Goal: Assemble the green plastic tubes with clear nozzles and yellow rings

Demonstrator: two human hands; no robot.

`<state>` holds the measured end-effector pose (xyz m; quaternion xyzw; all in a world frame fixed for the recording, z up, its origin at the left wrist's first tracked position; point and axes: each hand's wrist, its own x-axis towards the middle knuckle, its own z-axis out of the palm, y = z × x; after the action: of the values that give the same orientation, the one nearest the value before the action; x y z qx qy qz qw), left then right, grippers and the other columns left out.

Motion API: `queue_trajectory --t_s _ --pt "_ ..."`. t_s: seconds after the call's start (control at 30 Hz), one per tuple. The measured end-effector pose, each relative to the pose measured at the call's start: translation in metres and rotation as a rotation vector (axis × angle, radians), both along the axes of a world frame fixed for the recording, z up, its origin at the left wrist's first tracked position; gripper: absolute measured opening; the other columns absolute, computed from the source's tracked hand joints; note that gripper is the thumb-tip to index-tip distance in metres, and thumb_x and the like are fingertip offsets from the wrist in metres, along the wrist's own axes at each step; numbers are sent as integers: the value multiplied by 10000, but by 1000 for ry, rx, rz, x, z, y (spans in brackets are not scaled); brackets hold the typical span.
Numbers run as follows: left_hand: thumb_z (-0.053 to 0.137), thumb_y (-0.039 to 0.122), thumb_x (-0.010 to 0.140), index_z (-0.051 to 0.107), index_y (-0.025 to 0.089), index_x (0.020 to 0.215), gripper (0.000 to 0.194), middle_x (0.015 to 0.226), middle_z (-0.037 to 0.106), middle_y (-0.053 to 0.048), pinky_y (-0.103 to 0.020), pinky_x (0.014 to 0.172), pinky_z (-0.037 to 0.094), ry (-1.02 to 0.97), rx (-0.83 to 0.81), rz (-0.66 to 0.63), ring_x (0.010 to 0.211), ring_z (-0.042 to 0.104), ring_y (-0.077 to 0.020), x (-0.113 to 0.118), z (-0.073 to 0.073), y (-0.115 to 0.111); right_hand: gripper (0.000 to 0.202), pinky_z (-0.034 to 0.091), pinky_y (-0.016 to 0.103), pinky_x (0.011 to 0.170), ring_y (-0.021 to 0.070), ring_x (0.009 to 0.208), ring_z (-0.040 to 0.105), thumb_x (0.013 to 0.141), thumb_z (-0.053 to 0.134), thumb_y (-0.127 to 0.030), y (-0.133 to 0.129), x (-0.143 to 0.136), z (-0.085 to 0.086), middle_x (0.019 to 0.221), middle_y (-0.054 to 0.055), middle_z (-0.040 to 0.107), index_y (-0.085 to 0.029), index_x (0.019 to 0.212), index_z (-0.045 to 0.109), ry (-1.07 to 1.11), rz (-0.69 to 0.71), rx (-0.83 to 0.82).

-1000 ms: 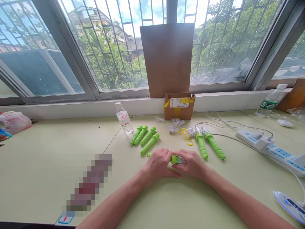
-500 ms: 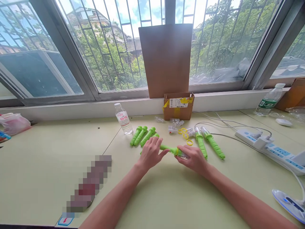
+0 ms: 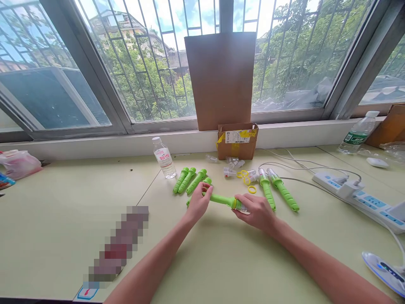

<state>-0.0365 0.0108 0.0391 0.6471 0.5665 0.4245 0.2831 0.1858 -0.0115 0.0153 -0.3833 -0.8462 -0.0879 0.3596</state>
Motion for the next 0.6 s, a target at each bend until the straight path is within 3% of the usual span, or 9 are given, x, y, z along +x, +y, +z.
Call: queue_trajectory --t_s 0.27,0.4,0.6 --pt "490 413 850 488 186 937 243 822 484 23 -206 396 381 -240 -137 -136 419 402 -28 0 3 -3 252 415 241 601 144 612 579 816 611 -343 0 3 0 759 31 662 -174 1002 629 43 11 -192" --pt "536 407 833 508 174 964 269 855 473 10 -241 526 484 -311 -133 -193 529 496 -59 -1 2 -2 268 428 250 616 148 624 580 808 619 -355 1 4 0 792 41 676 -174 1005 635 84 18 -270" --pt "562 334 832 524 179 1050 270 917 497 2 -250 672 487 -294 -145 -272 604 536 -63 -5 3 -2 275 443 247 621 152 655 593 801 628 -347 2 7 2 837 39 688 -202 1034 641 141 46 -364"
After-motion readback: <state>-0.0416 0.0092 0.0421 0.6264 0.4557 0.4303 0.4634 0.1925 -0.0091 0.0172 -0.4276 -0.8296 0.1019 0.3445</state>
